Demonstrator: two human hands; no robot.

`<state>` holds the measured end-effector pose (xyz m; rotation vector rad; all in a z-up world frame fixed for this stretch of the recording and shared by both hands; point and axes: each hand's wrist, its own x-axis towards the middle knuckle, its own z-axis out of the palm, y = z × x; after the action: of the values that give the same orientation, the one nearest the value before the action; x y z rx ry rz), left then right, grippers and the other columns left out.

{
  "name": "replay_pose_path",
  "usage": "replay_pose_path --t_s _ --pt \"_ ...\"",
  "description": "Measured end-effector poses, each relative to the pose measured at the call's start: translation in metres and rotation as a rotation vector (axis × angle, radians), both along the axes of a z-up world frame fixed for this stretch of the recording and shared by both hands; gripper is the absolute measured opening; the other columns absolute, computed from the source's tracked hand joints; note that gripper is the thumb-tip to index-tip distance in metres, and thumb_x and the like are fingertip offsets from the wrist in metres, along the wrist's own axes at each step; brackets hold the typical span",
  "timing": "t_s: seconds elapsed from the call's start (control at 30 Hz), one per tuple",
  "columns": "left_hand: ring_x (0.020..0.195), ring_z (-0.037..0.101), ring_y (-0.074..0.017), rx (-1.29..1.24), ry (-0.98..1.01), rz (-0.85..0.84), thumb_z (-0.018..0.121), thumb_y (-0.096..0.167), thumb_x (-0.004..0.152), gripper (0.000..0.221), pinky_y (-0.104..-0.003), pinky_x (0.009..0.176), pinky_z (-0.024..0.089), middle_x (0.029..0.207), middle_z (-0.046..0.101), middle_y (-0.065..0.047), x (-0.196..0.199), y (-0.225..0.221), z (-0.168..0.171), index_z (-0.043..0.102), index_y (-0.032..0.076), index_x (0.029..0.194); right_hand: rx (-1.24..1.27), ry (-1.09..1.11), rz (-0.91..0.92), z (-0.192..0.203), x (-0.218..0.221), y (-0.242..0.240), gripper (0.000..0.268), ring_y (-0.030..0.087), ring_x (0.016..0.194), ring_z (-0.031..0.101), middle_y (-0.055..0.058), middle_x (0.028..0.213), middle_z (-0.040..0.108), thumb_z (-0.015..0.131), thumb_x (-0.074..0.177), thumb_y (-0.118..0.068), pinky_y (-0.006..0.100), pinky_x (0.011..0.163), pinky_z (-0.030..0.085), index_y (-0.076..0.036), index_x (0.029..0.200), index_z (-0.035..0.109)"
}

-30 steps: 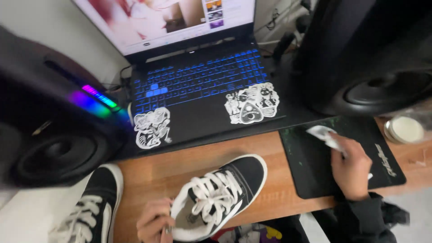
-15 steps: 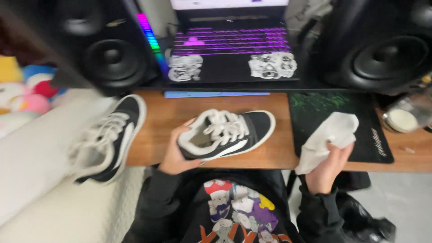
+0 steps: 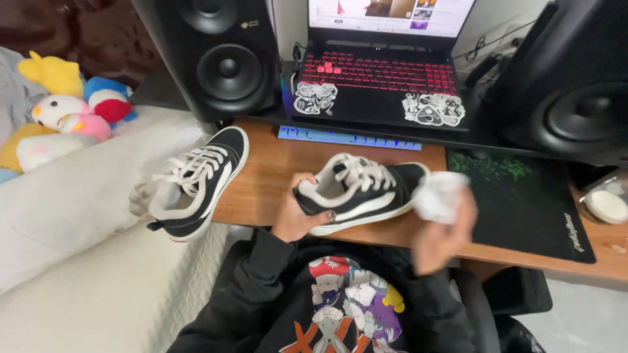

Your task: The person is cleaning a pair of black and white sneakers with a tissue and then lacing them up while sitting at a desk.

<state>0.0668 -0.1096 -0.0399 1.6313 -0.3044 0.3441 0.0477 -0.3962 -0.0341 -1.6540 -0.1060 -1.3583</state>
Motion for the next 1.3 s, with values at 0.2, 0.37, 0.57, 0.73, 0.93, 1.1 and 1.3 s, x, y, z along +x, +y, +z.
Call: replay_pose_path --t_s 0.2,0.37,0.57,0.73,0.93,1.1,1.3 --pt "0.093 0.056 -0.0237 0.013 0.152 0.027 0.087 0.043 0.067 0.069 -0.039 0.084 0.046 0.100 0.058 -0.011 0.003 -0.009 0.001 0.051 0.020 0.121 -0.363 0.169 0.166 0.012 -0.028 0.074 0.037 0.035 0.140 0.050 0.014 0.143 0.060 0.062 0.094 0.001 0.053 0.127 0.012 -0.013 0.127 0.072" --pt "0.092 0.055 -0.0152 -0.087 0.109 -0.065 0.081 0.037 0.077 0.053 -0.029 0.083 0.046 0.096 0.057 -0.002 0.018 -0.003 -0.017 0.053 0.017 0.117 -0.651 0.079 0.233 -0.002 -0.028 0.098 0.040 0.034 0.145 0.044 0.006 0.147 0.058 0.060 0.093 -0.017 0.056 0.126 0.012 -0.029 0.129 0.072" --pt "0.093 0.054 -0.0182 -0.095 0.057 -0.066 0.074 0.036 0.086 0.044 -0.032 0.086 0.046 0.098 0.057 -0.006 0.026 0.005 -0.020 0.053 0.015 0.118 -0.782 0.056 0.253 -0.010 -0.013 0.095 0.031 0.033 0.142 0.047 -0.001 0.142 0.063 0.066 0.092 -0.035 0.052 0.123 0.019 -0.035 0.122 0.074" --pt "0.094 0.053 -0.0207 -0.082 0.029 -0.092 0.068 0.035 0.093 0.037 -0.034 0.088 0.045 0.100 0.057 -0.009 0.021 0.000 -0.027 0.052 0.014 0.118 -0.564 0.029 0.310 0.006 -0.011 0.070 0.021 0.034 0.122 0.066 0.005 0.121 0.076 0.079 0.083 -0.009 0.046 0.112 0.044 -0.019 0.101 0.080" --pt "0.096 0.048 -0.0134 -0.135 0.110 -0.140 0.075 0.040 0.086 0.049 -0.028 0.089 0.042 0.104 0.053 -0.003 0.008 -0.006 -0.005 0.052 0.016 0.121 -0.267 0.145 0.161 0.029 -0.002 0.019 0.023 0.028 0.102 0.074 0.005 0.100 0.078 0.073 0.088 0.006 0.040 0.097 0.056 -0.013 0.098 0.079" --pt "0.095 0.050 -0.0124 -0.084 0.007 -0.170 0.082 0.040 0.078 0.057 -0.026 0.086 0.042 0.102 0.055 -0.002 -0.001 -0.002 -0.003 0.051 0.019 0.121 -0.171 0.222 0.189 0.039 0.023 -0.023 0.044 0.042 0.110 0.065 0.021 0.111 0.069 0.058 0.086 0.021 0.051 0.101 0.048 -0.002 0.120 0.073" --pt "0.094 0.049 -0.0120 -0.077 0.009 -0.133 0.082 0.043 0.077 0.056 -0.027 0.089 0.043 0.101 0.054 -0.003 -0.001 -0.009 -0.009 0.053 0.020 0.118 -0.079 0.314 0.349 0.036 0.050 -0.025 0.044 0.036 0.112 0.063 0.026 0.107 0.069 0.043 0.087 0.020 0.051 0.104 0.046 0.006 0.118 0.072"
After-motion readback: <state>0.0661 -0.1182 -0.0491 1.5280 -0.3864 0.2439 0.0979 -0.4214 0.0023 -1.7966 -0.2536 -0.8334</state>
